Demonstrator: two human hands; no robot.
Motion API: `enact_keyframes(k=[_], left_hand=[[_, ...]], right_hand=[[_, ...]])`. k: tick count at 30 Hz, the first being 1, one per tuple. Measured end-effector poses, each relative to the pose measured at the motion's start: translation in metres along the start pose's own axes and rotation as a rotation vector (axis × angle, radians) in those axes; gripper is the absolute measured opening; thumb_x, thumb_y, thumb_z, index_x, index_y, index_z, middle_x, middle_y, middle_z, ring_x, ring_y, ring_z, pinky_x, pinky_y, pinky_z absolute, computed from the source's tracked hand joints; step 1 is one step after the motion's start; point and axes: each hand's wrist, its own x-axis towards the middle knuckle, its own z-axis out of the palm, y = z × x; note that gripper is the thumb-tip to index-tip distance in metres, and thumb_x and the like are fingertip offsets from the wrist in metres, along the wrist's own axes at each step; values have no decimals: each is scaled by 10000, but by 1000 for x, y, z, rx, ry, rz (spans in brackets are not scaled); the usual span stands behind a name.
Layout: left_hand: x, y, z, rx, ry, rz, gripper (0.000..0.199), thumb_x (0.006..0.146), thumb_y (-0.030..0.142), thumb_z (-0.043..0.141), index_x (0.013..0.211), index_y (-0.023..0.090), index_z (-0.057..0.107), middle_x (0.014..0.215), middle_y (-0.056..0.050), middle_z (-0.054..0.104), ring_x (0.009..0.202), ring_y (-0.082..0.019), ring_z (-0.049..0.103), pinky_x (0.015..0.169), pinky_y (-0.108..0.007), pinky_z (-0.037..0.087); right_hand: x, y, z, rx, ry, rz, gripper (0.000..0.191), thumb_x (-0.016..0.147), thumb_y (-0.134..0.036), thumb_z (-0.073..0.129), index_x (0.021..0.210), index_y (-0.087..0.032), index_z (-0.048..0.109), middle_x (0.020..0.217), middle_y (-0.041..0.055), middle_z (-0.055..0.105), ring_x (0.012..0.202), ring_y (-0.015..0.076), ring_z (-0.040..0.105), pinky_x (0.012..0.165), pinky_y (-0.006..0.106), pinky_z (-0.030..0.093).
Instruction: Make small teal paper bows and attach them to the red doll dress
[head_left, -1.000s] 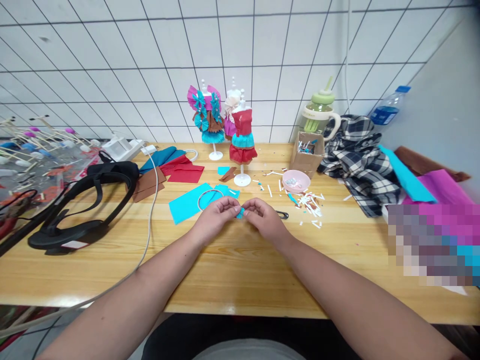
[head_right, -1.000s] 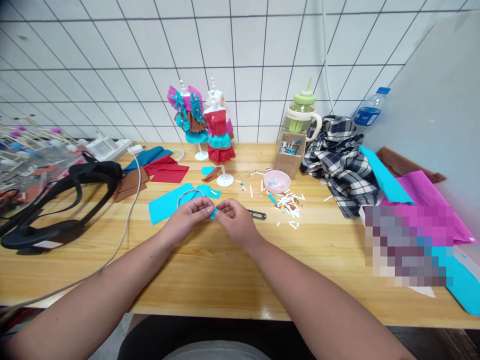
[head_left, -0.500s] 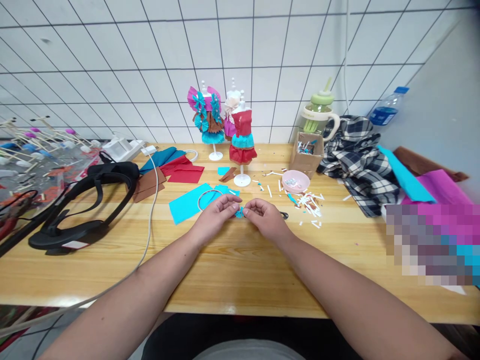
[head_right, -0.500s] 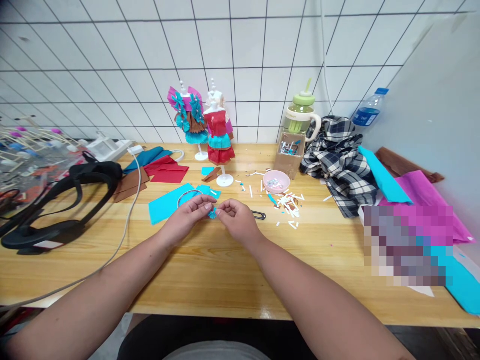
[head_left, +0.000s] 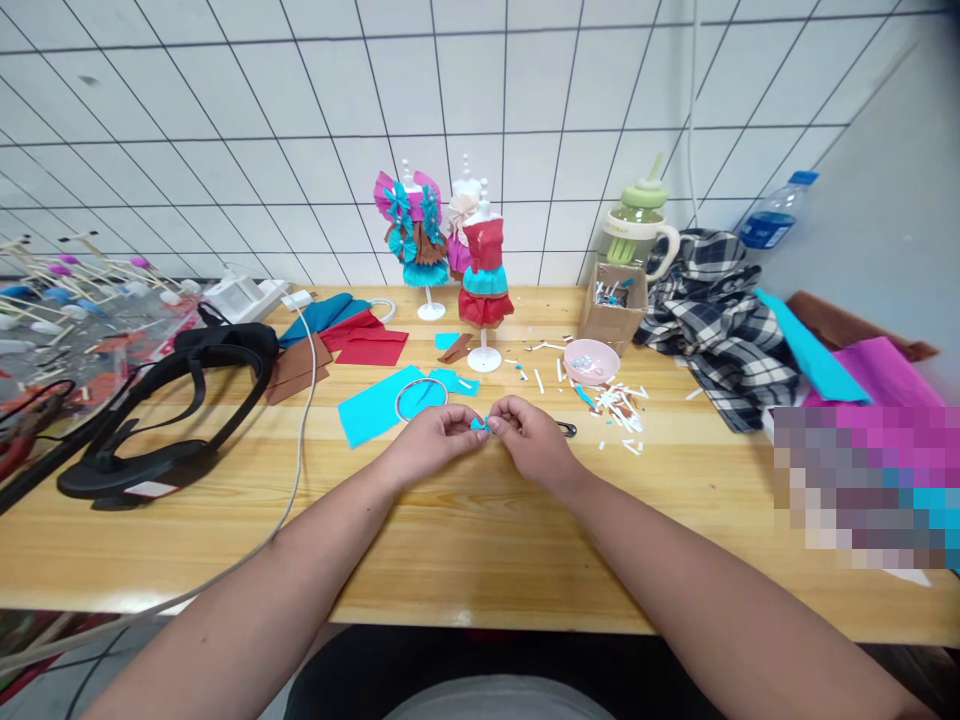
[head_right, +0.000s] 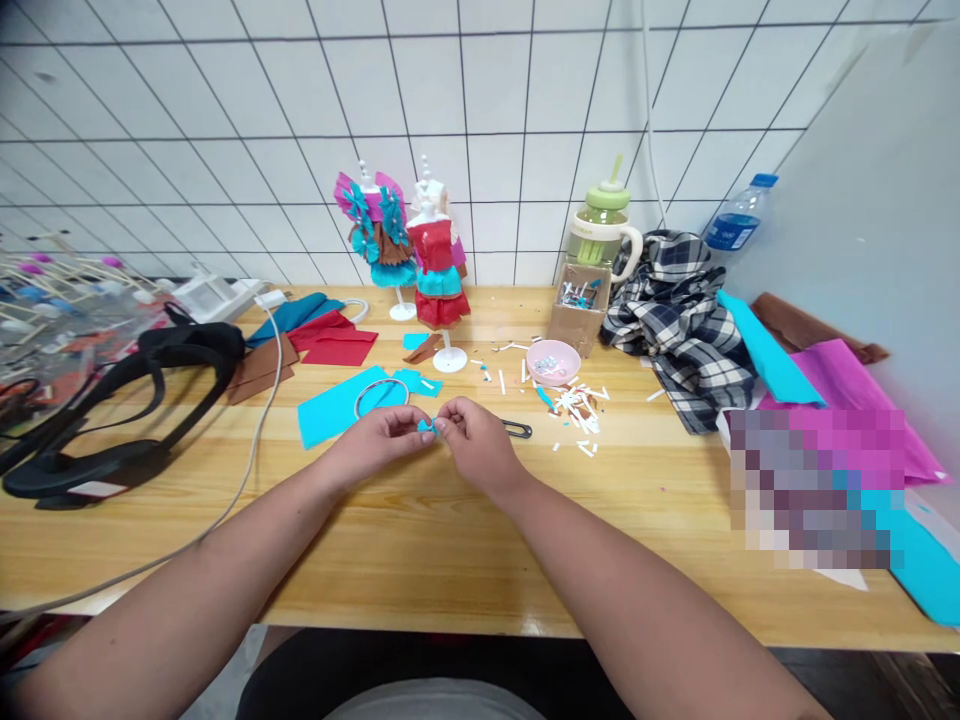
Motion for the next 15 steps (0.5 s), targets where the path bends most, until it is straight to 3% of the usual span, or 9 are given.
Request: enact_keyframes(k=[5, 9, 15], left_hand=[[1, -1, -2, -66, 27, -19, 334, 680, 453, 720, 811, 154, 652, 742, -19, 660, 690, -164, 592, 641, -267, 428], [2, -2, -1, -73, 43, -28, 336, 672, 454, 733, 811, 160, 650, 748, -20, 674, 709, -173, 612, 664, -275, 437], [1, 2, -1, -94, 26, 4, 343, 661, 432, 747, 860, 160, 682, 856, -56, 706, 809, -211, 639, 758, -320, 466]], right_hand=[[1, -1, -2, 95, 16, 59, 194, 761, -374, 609, 856, -205, 604, 745, -12, 592, 618, 118, 503, 582, 250, 400], [2, -3, -3, 182, -44, 150, 197, 717, -379, 641, 766, -192, 606, 621, -38, 536, 523, 95, 430, 498, 230, 357], [2, -6, -6, 116, -39, 134, 159, 707, -349, 627, 708, -195, 585, 541, -61, 468, 491, 86, 377, 475, 221, 308]])
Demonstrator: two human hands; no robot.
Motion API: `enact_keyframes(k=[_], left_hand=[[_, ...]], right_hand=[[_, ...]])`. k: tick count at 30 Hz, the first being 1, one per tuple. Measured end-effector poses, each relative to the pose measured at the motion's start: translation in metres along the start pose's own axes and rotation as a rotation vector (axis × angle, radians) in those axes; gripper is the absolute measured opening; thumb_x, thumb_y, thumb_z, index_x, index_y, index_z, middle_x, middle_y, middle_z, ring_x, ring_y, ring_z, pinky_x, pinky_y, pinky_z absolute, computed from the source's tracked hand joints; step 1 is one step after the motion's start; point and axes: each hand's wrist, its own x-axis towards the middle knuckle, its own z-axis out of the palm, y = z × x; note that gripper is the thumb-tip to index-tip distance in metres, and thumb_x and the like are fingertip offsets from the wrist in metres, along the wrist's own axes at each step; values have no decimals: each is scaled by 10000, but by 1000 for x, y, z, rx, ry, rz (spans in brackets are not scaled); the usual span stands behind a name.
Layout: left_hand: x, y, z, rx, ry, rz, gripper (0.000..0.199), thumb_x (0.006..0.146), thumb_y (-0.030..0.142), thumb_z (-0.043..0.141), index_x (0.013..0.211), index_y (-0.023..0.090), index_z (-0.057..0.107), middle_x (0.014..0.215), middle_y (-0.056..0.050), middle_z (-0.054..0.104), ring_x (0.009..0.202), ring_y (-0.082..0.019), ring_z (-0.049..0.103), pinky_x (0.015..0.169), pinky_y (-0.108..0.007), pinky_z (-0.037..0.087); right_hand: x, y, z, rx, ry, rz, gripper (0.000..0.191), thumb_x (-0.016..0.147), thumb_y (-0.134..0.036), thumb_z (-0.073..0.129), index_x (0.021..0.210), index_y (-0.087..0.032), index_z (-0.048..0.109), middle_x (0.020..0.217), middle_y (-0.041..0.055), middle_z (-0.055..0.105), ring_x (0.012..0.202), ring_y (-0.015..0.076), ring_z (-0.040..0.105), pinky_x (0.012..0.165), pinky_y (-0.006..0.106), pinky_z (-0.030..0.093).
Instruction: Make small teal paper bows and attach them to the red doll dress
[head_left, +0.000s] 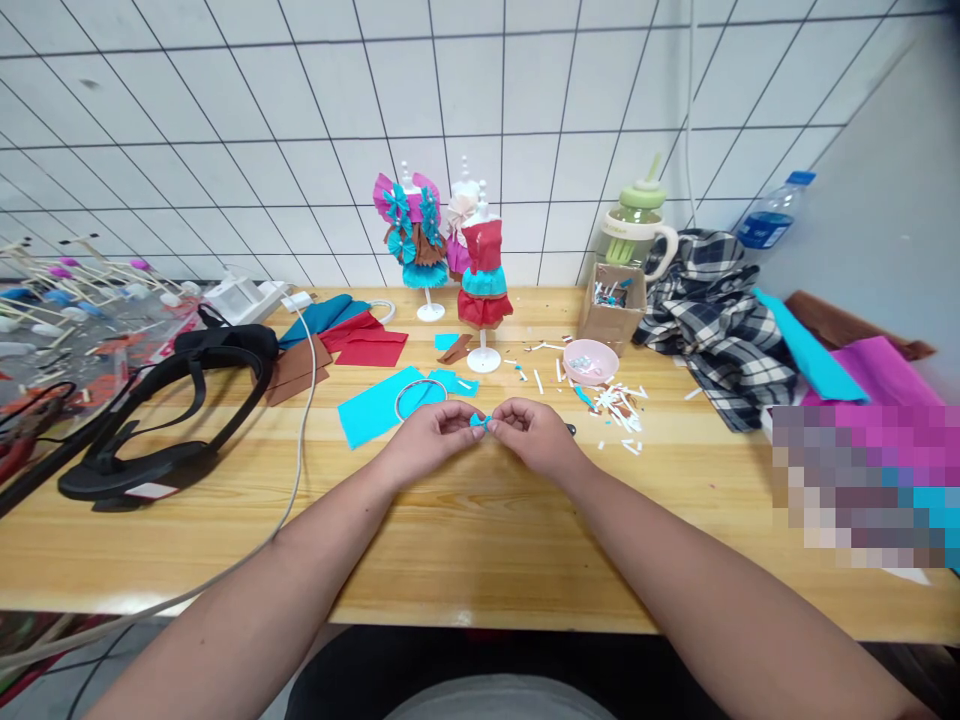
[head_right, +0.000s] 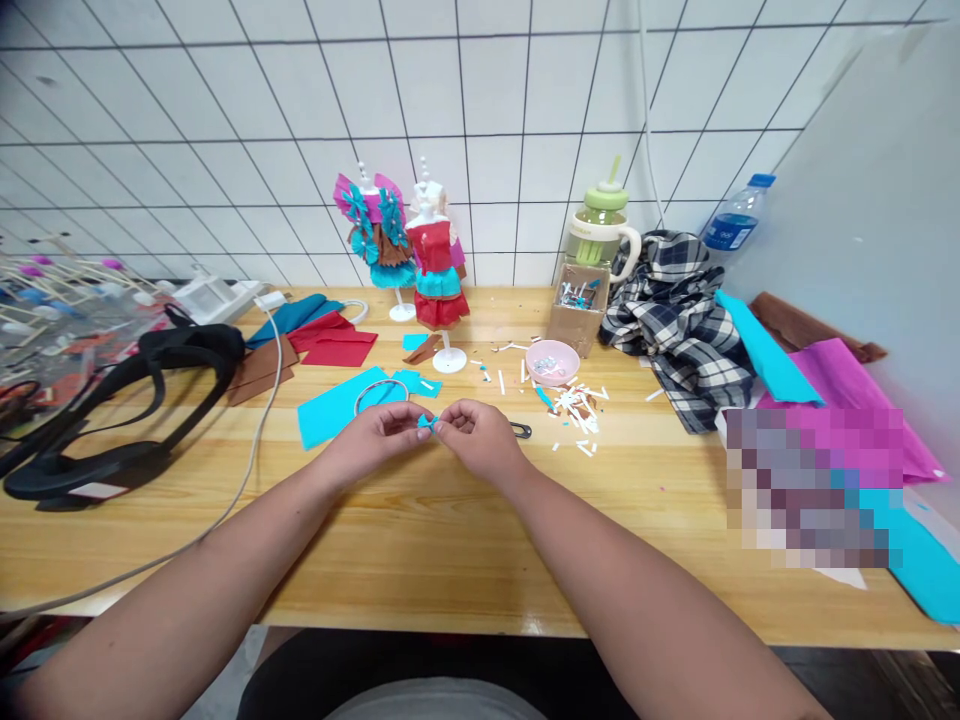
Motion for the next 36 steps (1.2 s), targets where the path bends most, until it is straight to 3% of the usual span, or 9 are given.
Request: enact_keyframes(k=[6, 15, 22, 30, 36], left_hand=[[2, -1, -3, 98, 66, 49, 296, 686, 443, 716, 784, 165, 705, 831, -65, 707, 808, -218, 631, 760, -328, 462], [1, -1, -3, 204, 59, 47, 291, 724, 435, 668, 798, 154, 686, 841, -59, 699, 812, -201, 617, 753, -308, 461], [2, -1, -2, 164, 36, 22, 281, 714, 419, 677, 785, 147, 671, 767, -37, 676, 726, -168, 606, 678, -276, 441], [1, 1, -1, 29, 87, 34, 303, 677, 427, 734, 794, 149, 704, 853, -62, 711, 827, -202, 638, 794, -323, 470], [1, 1, -3, -170, 9, 6, 442, 673, 423, 762, 1030, 178, 672, 1011, -66, 704, 965, -211, 625, 878, -334, 453]], right_hand=[[-1, -1, 0, -72, -2, -5, 152, 703, -343, 608, 696, -194, 581, 567, -50, 493, 510, 93, 395, 491, 229, 312], [-2, -3, 0, -60, -20, 18, 153, 688, -331, 610, 701, -183, 575, 571, -55, 488, 507, 82, 391, 484, 215, 310], [-1, 2, 1, -110, -12, -34, 137, 704, -321, 613, 695, -188, 581, 543, -58, 470, 500, 82, 387, 474, 210, 311], [-2, -3, 1, 39, 24, 2, 201, 714, -365, 623, 793, -182, 603, 649, -29, 539, 527, 83, 439, 471, 208, 365], [0, -1, -2, 60, 62, -12, 215, 713, -393, 632, 737, -181, 603, 588, -37, 515, 501, 88, 409, 480, 227, 371]])
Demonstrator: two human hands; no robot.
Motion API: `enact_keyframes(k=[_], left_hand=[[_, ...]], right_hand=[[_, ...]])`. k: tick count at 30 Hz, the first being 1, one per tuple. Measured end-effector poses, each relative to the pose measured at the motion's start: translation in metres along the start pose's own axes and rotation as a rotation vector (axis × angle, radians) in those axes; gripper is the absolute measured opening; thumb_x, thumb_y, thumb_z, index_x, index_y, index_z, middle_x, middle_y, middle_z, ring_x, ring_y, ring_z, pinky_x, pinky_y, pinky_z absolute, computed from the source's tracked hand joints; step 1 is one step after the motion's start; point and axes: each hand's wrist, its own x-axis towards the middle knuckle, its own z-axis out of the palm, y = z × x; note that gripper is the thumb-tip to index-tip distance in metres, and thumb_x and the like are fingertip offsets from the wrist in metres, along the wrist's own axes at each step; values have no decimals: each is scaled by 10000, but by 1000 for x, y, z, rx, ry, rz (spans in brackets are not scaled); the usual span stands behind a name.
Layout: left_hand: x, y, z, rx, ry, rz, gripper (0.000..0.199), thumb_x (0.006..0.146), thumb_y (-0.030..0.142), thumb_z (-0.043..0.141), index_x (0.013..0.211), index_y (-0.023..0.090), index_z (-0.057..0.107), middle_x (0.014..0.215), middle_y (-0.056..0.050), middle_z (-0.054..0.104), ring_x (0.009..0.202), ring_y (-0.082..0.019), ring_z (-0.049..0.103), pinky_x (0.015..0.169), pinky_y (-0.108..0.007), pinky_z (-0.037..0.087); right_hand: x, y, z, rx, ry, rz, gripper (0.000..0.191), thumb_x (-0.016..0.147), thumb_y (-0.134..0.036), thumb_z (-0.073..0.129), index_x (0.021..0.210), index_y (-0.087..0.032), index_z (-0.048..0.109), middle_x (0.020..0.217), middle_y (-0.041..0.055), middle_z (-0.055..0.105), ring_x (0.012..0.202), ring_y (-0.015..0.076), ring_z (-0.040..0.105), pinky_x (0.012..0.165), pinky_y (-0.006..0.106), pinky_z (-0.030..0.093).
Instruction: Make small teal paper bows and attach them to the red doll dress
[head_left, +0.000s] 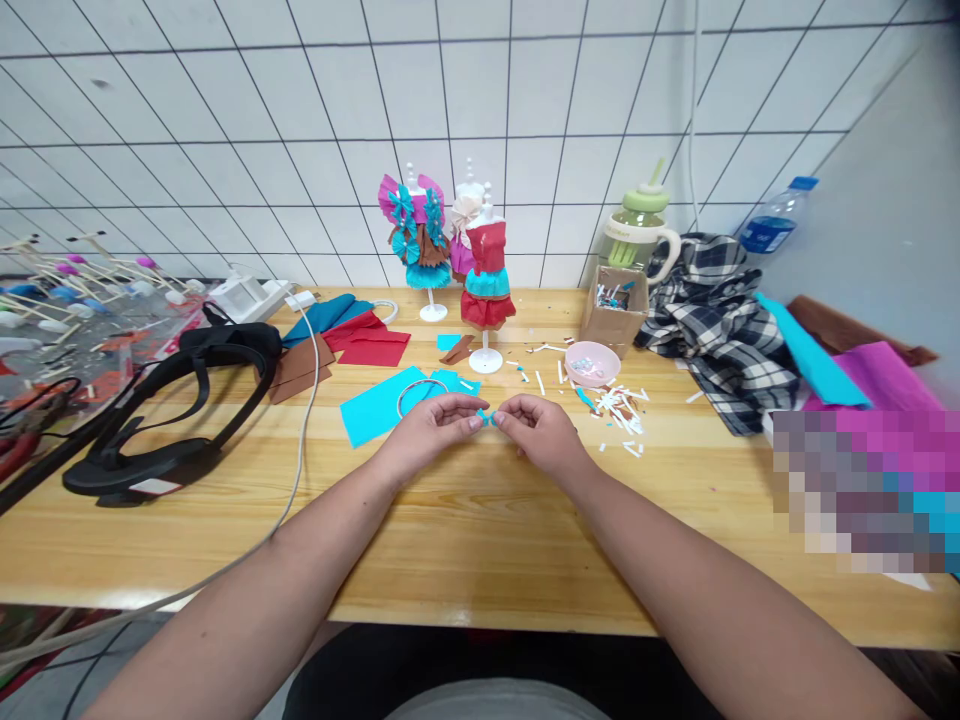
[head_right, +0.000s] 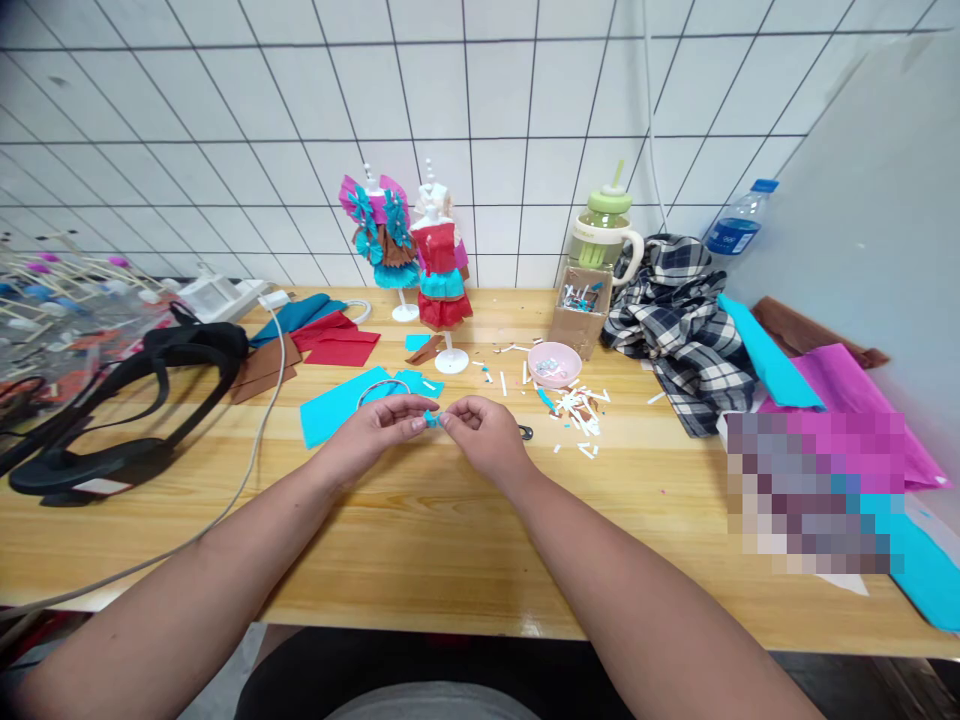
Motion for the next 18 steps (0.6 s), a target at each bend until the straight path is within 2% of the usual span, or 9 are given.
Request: enact_keyframes(k=[2, 5, 10, 18], left_hand=[[0, 0, 0, -26, -5, -30, 459, 661, 425, 771, 1029, 172, 663, 1003, -63, 700, 959, -207, 623, 878, -330, 448], [0, -2, 3, 29, 12, -77, 400, 640, 443, 776, 886, 148, 665, 882, -51, 698, 854, -195, 628, 811, -316, 453], [0, -5, 5, 134, 87, -12, 337, 648, 438, 752, 768, 151, 621, 737, -2, 641, 694, -144, 580, 668, -261, 418], [-3, -1, 4, 351, -9, 14, 274, 705, 421, 671, 758, 156, 625, 632, 31, 547, 588, -113, 490, 563, -231, 360]], right_hand=[[0, 1, -1, -15, 10, -10, 218, 717, -399, 631, 738, -183, 604, 596, -34, 524, 509, 94, 420, 494, 235, 376], [0, 2, 0, -62, 16, -47, 204, 729, -386, 625, 757, -184, 620, 626, -23, 551, 546, 105, 448, 518, 238, 380], [-3, 1, 2, -66, 11, -70, 179, 739, -359, 611, 785, -186, 627, 625, -29, 536, 557, 104, 446, 535, 235, 379], [-2, 0, 0, -176, -13, -65, 148, 741, -323, 590, 741, -179, 624, 604, -33, 543, 539, 98, 427, 519, 228, 336]])
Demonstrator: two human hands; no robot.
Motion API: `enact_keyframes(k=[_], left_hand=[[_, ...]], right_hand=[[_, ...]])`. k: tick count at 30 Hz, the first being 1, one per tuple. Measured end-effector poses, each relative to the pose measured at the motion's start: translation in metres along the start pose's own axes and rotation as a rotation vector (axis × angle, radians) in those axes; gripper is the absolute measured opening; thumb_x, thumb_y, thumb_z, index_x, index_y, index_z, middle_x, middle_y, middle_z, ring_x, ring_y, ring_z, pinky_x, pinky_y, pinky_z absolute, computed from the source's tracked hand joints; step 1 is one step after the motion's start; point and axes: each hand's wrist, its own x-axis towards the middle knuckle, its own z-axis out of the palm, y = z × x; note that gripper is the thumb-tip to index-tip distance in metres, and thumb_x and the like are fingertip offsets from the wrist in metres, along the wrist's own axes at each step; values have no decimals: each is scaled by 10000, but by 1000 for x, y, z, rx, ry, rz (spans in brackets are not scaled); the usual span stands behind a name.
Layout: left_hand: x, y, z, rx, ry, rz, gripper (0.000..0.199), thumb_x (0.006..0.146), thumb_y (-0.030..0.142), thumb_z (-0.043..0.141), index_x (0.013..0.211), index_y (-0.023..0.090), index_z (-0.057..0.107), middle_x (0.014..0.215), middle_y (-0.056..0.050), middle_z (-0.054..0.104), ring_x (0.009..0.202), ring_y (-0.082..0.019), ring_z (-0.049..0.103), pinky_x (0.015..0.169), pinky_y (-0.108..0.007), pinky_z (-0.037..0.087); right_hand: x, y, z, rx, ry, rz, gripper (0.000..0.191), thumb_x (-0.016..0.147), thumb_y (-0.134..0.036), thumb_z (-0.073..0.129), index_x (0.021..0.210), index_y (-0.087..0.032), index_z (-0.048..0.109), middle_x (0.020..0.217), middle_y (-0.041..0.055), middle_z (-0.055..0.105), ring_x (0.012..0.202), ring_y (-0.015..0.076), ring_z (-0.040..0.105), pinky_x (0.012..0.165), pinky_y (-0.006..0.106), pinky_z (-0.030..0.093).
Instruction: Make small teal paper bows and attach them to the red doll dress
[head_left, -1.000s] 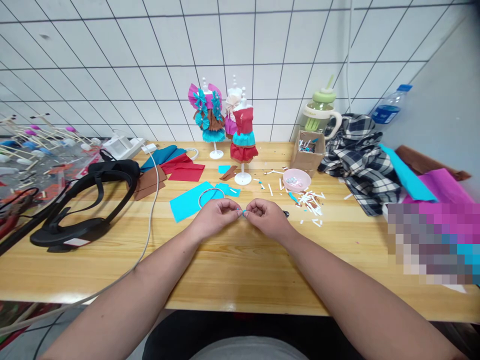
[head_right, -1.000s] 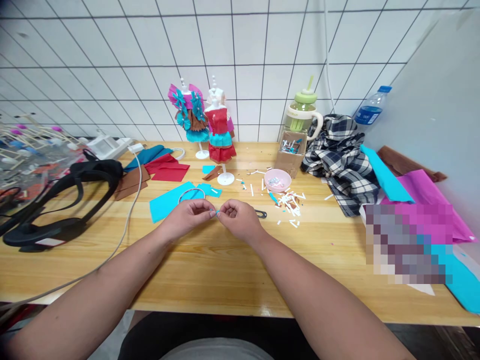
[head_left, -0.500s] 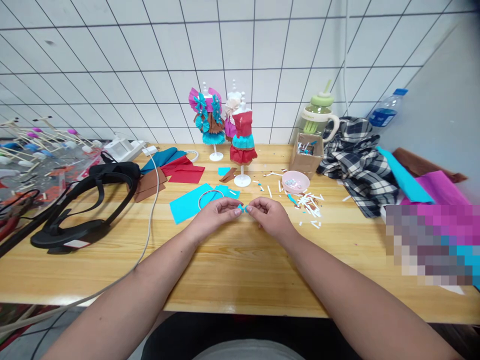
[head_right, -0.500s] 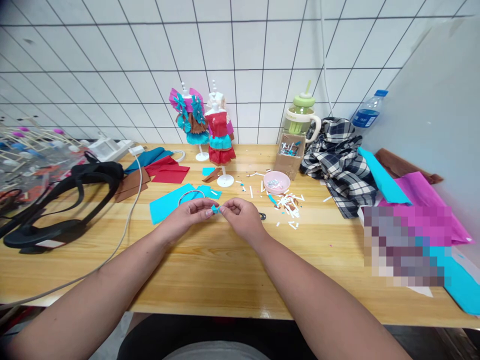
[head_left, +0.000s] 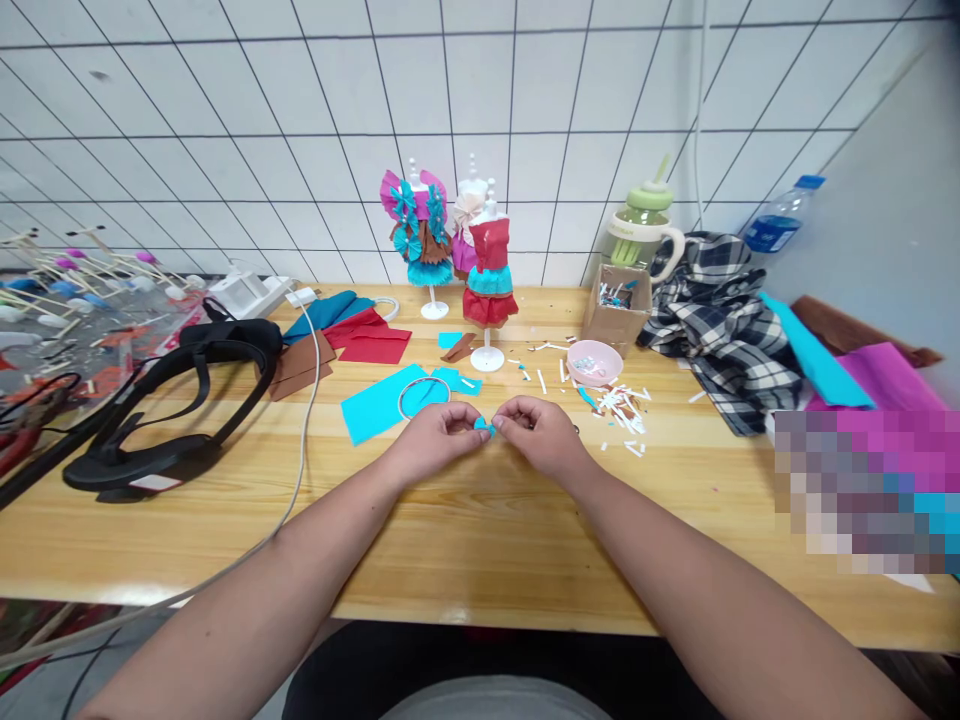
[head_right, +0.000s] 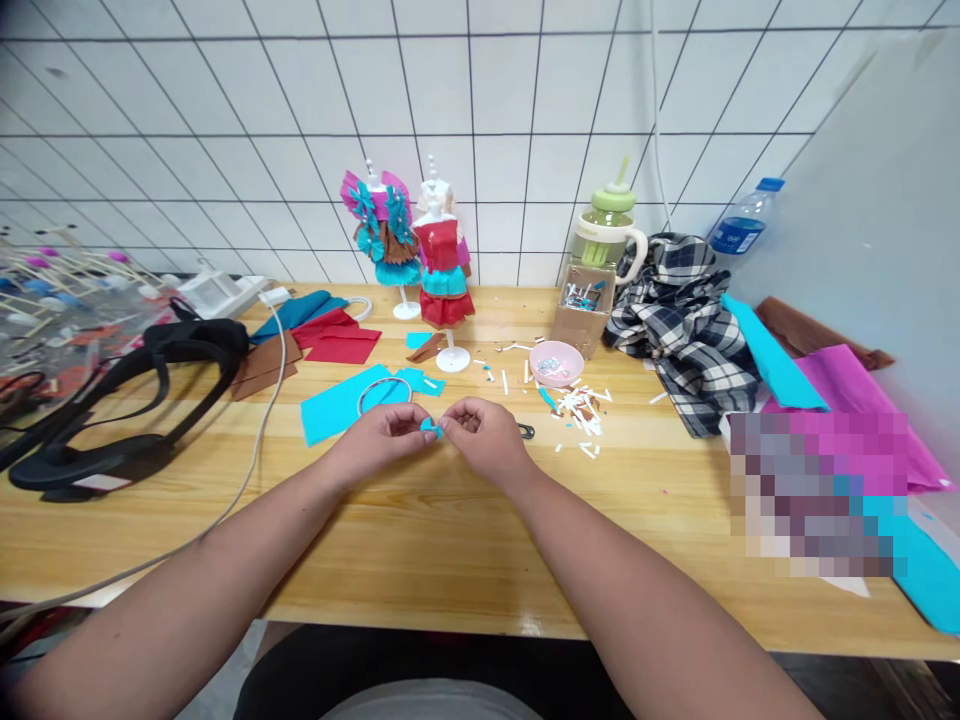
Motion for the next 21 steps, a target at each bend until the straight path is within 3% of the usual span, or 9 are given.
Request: enact_keyframes(k=[3, 8, 13, 21], left_hand=[[-1, -1, -1, 69, -25, 56, 250, 740, 413, 638, 759, 164, 636, 668, 19, 562, 631, -125, 505, 578, -231, 376], [1, 0, 3, -64, 6, 101, 323, 726, 433, 676, 897, 162, 636, 860, -29, 643, 783, -166, 579, 700, -262, 445], [3, -3, 8, -94, 32, 81, 281, 736, 428, 661, 797, 155, 642, 806, -32, 660, 785, -182, 597, 724, -287, 458], [-2, 4, 6, 163, -35, 162, 184, 755, 336, 590, 732, 166, 656, 690, 9, 587, 658, -135, 505, 606, -245, 391]], right_hand=[[0, 2, 0, -75, -38, -40, 129, 763, -301, 563, 753, -185, 618, 632, -31, 565, 555, 101, 444, 538, 234, 340], [-1, 0, 2, -70, 35, -44, 161, 768, -340, 581, 777, -189, 636, 634, -22, 572, 570, 114, 462, 552, 244, 357], [-3, -2, 4, 4, 21, -16, 169, 764, -357, 581, 761, -193, 620, 629, -23, 569, 551, 112, 448, 528, 240, 347], [-4, -2, 1, -237, 12, -151, 97, 769, -270, 567, 744, -202, 631, 672, -18, 589, 592, 114, 460, 568, 240, 329]])
